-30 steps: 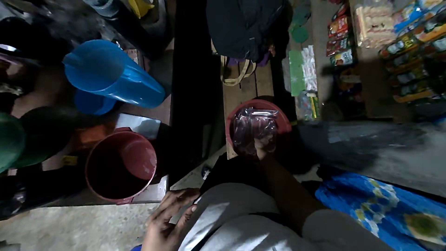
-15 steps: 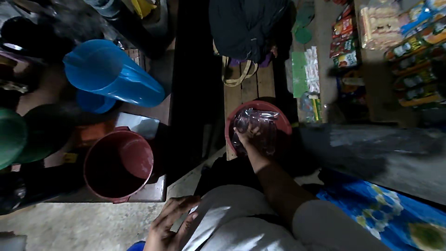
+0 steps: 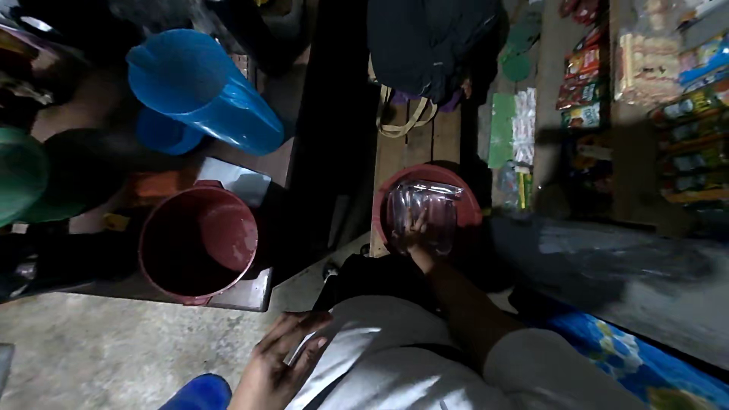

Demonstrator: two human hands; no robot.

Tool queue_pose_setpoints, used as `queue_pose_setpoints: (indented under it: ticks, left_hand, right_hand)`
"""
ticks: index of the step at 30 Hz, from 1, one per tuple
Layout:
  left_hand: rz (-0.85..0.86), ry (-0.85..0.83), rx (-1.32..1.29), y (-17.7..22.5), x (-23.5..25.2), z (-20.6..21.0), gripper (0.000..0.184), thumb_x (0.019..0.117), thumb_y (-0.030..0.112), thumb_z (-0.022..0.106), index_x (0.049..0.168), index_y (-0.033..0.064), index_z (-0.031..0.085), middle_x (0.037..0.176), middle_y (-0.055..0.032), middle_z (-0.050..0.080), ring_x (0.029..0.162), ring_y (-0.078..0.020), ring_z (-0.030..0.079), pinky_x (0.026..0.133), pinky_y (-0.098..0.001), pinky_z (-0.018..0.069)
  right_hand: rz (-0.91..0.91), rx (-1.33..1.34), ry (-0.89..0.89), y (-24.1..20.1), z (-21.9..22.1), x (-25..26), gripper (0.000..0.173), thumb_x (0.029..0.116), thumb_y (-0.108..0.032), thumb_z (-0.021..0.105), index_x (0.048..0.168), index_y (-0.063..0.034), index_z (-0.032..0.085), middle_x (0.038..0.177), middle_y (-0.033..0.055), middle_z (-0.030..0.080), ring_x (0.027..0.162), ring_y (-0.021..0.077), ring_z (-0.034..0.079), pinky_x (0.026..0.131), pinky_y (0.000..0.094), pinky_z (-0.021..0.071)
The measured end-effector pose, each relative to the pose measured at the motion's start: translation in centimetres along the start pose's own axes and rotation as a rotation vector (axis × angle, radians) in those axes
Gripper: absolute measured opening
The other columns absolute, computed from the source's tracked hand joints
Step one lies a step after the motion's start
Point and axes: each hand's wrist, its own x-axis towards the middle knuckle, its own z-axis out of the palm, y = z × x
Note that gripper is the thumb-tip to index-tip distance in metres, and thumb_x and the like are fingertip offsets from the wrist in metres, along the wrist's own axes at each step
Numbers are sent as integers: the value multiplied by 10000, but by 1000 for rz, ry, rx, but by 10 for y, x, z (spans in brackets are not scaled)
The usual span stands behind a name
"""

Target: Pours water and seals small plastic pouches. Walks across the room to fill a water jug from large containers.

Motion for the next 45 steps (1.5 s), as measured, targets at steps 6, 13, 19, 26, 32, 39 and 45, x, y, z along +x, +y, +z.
queue_pose_setpoints:
  ticks: [6,13,19,26,32,39,45]
  left_hand:
    - [-26,28,34,-10,-9,2,277,1010,390,618,1131,198,779,1143,35,744,1118,-85,650,996,-288,515]
    - [-105,118,98,-36,-50,-8,285,1010,363,604,1137,173,774,1146,6,741,1113,-151,661,998,-382,521]
    - [-179,174,133,-69,-98,-29,271,999,343,604,1129,179,776,1141,1,741,1105,-201,673,986,-443,529]
    - [-246,274,161,-126,-196,-76,309,993,358,580,1121,162,783,1120,-22,752,1077,-245,686,942,-499,538]
    - [-485,365,135,-164,-281,-80,241,933,220,679,1102,80,779,1096,-122,750,1038,-379,695,921,-591,538]
    - [-637,529,-5,-160,-284,-50,253,946,226,649,1126,104,778,1106,-107,746,1069,-328,692,961,-573,528]
    - [-640,536,-33,-152,-241,-44,211,943,154,670,1117,111,782,1090,-94,752,1063,-313,699,971,-549,535]
  right_hand:
    - [-22,143,26,12,-25,-4,934,932,-584,640,1663,-230,178,1699,239,-88,1526,529,130,1193,625,268]
    - [-647,113,354,11,-8,-70,607,914,-361,634,1432,-50,582,1557,380,332,1334,597,435,1069,675,395]
    - [-748,401,355,-146,-69,-95,392,997,-208,579,1297,38,642,1579,351,302,1458,475,343,1172,528,373]
    - [-742,769,322,-338,-172,-44,732,962,-90,629,1584,4,254,1621,211,329,1446,273,412,1134,369,419]
    - [-522,637,283,-380,-185,-42,600,975,-166,691,1486,-12,416,1298,230,577,1097,287,613,922,441,532]
    - [-665,592,358,-385,-202,-41,486,995,-221,689,1411,-34,521,1194,159,627,927,214,682,814,405,603]
    - [-684,670,360,-388,-197,-43,464,974,-129,706,1390,-18,534,1149,154,641,826,169,681,723,331,599]
